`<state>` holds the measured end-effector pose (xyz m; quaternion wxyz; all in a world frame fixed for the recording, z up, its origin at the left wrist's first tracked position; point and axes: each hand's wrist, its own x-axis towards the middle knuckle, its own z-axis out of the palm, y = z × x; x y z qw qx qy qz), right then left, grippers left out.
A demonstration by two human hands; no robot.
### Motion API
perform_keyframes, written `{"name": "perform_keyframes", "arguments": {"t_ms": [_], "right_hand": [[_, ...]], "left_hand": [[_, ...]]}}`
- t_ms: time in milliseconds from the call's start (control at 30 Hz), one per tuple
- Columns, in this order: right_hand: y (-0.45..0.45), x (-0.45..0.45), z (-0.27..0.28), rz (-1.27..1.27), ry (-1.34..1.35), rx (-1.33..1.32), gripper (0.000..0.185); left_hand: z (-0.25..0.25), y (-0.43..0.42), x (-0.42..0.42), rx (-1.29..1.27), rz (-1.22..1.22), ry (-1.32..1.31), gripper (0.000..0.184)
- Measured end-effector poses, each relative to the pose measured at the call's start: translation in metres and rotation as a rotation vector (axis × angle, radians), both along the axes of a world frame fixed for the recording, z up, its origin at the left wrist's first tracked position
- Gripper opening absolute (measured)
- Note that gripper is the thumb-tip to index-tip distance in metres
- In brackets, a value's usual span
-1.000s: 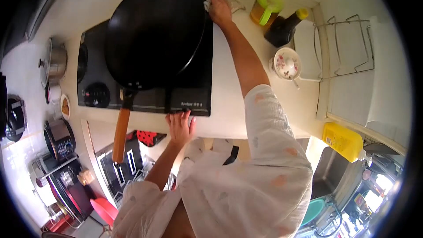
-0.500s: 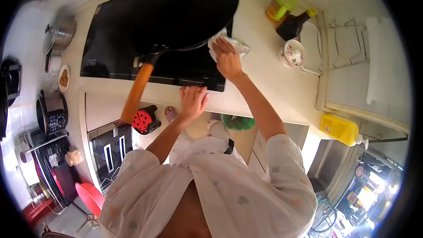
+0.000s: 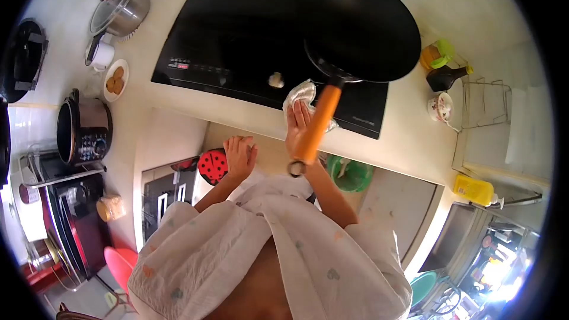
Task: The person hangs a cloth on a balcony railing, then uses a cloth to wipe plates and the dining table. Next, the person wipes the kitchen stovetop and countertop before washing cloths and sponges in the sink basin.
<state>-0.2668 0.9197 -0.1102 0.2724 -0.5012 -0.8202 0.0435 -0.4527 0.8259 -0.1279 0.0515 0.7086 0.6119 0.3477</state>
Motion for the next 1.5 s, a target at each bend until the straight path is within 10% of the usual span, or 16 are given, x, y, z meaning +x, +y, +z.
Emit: {"name": "perform_keyframes", "arguments": {"t_ms": [300,800,1000,1133,1333,1500], "right_hand": [[0.026,-0.157,0.025,-0.119,-0.006,-0.103,0.037],[0.371,-0.253,-0.01,-0.35,-0.222,-0.142,0.078],[0.199,-0.314,0.014,0.362,-0.279,-0.157,0.064],[0.234,-0.265,0.007,0.264,-0.7,0.192,0.048],[0.415,-0.215,-0.028,-0.622,-0.086,-0.262,0.067],[0.436,-0.358,-0.016,-0.115,-0.072,-0.193,0.081]], "left_hand": [[0.01,0.055,-0.197,-0.04,0.262,-0.103,0.024],[-0.004,0.146,-0.333,0.047,0.556,0.018,0.041],[0.003,0.141,-0.333,0.002,0.506,0.029,0.041],[0.007,0.137,-0.348,-0.046,0.543,0.013,0.042],[0.004,0.15,-0.356,-0.039,0.513,0.157,0.043],[0.01,0.146,-0.355,-0.095,0.522,0.061,0.045]]}}
